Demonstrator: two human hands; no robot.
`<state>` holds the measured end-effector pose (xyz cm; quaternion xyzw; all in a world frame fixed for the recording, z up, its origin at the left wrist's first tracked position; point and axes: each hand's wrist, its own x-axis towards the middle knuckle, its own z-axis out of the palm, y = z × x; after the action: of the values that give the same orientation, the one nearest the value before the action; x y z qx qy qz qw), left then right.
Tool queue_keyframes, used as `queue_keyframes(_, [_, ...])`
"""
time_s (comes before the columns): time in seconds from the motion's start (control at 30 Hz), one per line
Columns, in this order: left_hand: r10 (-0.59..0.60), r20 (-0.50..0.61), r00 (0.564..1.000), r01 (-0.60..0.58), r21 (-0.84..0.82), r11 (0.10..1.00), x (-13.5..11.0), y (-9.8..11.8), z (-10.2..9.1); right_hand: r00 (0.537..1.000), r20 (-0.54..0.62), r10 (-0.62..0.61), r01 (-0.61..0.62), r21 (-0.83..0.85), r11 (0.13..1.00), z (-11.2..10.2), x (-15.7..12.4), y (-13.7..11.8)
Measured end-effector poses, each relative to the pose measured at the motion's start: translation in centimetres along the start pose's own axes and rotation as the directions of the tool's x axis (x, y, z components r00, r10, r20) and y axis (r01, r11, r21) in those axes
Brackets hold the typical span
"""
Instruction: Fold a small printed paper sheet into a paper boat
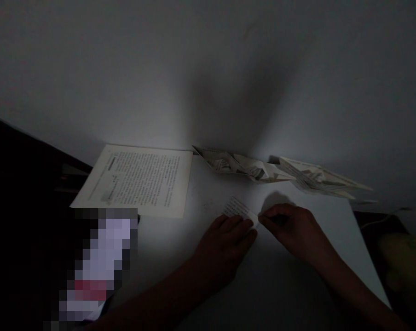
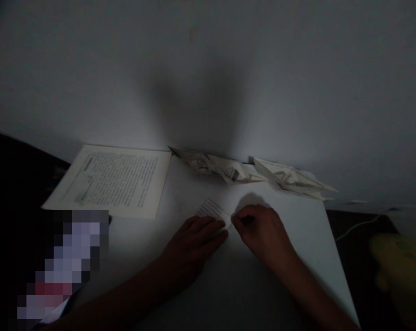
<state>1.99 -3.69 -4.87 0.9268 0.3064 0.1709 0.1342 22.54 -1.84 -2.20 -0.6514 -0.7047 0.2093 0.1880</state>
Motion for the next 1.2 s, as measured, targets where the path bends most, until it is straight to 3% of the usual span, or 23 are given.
queue_keyframes(0.8, [-0.036,0.041,0.998,0.040,-0.087,0.995,0.3,0.1,-0.3,0.979,-0.082,-0.188,0.168,-0.207,0.964,2.5,2.7,-1.9])
queue_keyframes(1.0, [-0.012,0.023,1.000,0.013,-0.058,0.998,0.2,0.0,-0.1,0.976,-0.165,-0.142,0.071,-0.375,0.924,3.1,3.7,-2.8])
queue_keyframes(1.1, [-0.008,-0.004,1.000,0.008,-0.041,0.999,0.1,-0.1,0.1,0.984,-0.160,-0.080,0.029,-0.301,0.953,2.6,3.9,-2.8])
queue_keyframes(1.2, [-0.027,-0.048,0.998,0.025,-0.044,0.999,0.0,-0.1,0.5,0.989,-0.141,-0.038,0.033,-0.039,0.999,1.6,3.2,-2.0])
